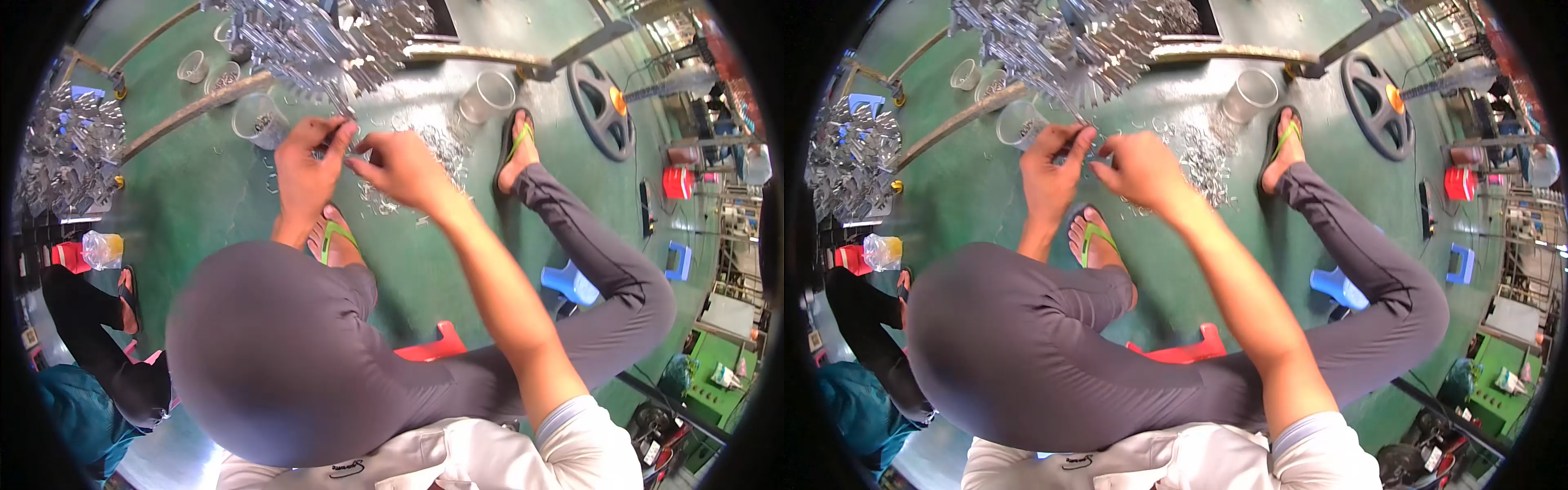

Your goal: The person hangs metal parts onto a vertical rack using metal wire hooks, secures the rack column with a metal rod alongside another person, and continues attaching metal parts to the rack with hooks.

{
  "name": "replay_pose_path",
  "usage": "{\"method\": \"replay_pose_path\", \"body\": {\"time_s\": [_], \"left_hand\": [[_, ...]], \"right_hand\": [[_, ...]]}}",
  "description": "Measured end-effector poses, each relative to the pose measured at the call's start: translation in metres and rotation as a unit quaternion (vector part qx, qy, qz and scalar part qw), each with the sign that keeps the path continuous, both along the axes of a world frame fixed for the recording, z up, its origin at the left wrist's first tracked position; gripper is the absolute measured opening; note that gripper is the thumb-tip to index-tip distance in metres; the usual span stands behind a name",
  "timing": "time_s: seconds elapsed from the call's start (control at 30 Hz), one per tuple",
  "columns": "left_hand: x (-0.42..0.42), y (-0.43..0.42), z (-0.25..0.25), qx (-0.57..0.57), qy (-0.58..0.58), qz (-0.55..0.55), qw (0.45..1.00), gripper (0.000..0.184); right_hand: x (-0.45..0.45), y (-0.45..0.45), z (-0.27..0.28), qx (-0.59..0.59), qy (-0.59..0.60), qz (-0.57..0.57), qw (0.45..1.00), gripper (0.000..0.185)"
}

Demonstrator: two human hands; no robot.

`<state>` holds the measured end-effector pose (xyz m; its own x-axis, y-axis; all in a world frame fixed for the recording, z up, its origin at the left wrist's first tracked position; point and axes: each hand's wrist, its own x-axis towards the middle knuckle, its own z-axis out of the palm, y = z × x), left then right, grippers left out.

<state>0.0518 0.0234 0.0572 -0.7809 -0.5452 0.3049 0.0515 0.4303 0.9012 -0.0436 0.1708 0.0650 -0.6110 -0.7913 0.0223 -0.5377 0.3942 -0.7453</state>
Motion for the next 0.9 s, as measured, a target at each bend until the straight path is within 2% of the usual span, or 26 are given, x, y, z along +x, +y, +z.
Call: {"method": "replay_pose_path", "body": {"time_s": [0.03, 0.1, 0.13, 0.17, 0.2, 0.23, 0.3, 0.4, 0.57, 0.7, 0.83, 0.9], "left_hand": [[0.001, -0.001, 0.000, -0.007, -0.003, -0.004, 1.000, 0.018], [0.004, -0.005, -0.001, -0.022, -0.004, -0.008, 1.000, 0.018], [0.005, -0.005, 0.000, -0.010, 0.001, -0.007, 1.000, 0.014], [0.007, -0.006, -0.003, -0.021, 0.010, -0.010, 1.000, 0.014], [0.007, -0.010, -0.010, -0.033, 0.021, -0.013, 0.999, 0.015], [0.007, -0.011, -0.014, -0.045, 0.031, -0.016, 0.998, 0.017], [0.009, -0.009, -0.015, -0.038, 0.040, -0.026, 0.998, 0.016], [0.011, -0.007, -0.014, -0.037, 0.046, -0.032, 0.998, 0.014], [0.015, -0.006, -0.012, -0.034, 0.048, -0.036, 0.998, 0.011], [0.016, -0.004, -0.011, -0.014, 0.037, -0.044, 0.998, 0.012], [0.015, -0.003, -0.009, 0.007, 0.028, -0.045, 0.999, 0.015], [0.016, -0.003, -0.007, -0.017, 0.023, -0.042, 0.999, 0.017]], "right_hand": [[-0.013, 0.016, 0.003, -0.009, -0.026, 0.000, 1.000, 0.041], [-0.043, 0.046, -0.010, 0.027, -0.069, -0.081, 0.994, 0.044], [-0.058, 0.061, -0.032, 0.054, -0.021, -0.126, 0.990, 0.040], [-0.067, 0.077, -0.053, 0.116, -0.001, -0.143, 0.983, 0.034], [-0.074, 0.094, -0.084, 0.205, 0.077, -0.118, 0.968, 0.026], [-0.080, 0.106, -0.119, 0.306, 0.081, -0.079, 0.945, 0.020], [-0.070, 0.120, -0.165, 0.314, 0.035, -0.059, 0.947, 0.018], [-0.046, 0.117, -0.185, 0.276, 0.030, -0.073, 0.958, 0.020], [-0.034, 0.091, -0.200, 0.195, -0.013, -0.114, 0.974, 0.020], [-0.035, 0.071, -0.190, 0.272, -0.029, -0.167, 0.947, 0.021], [-0.044, 0.066, -0.185, 0.275, -0.050, -0.184, 0.943, 0.025], [-0.051, 0.068, -0.185, 0.267, -0.067, -0.203, 0.940, 0.027]]}}
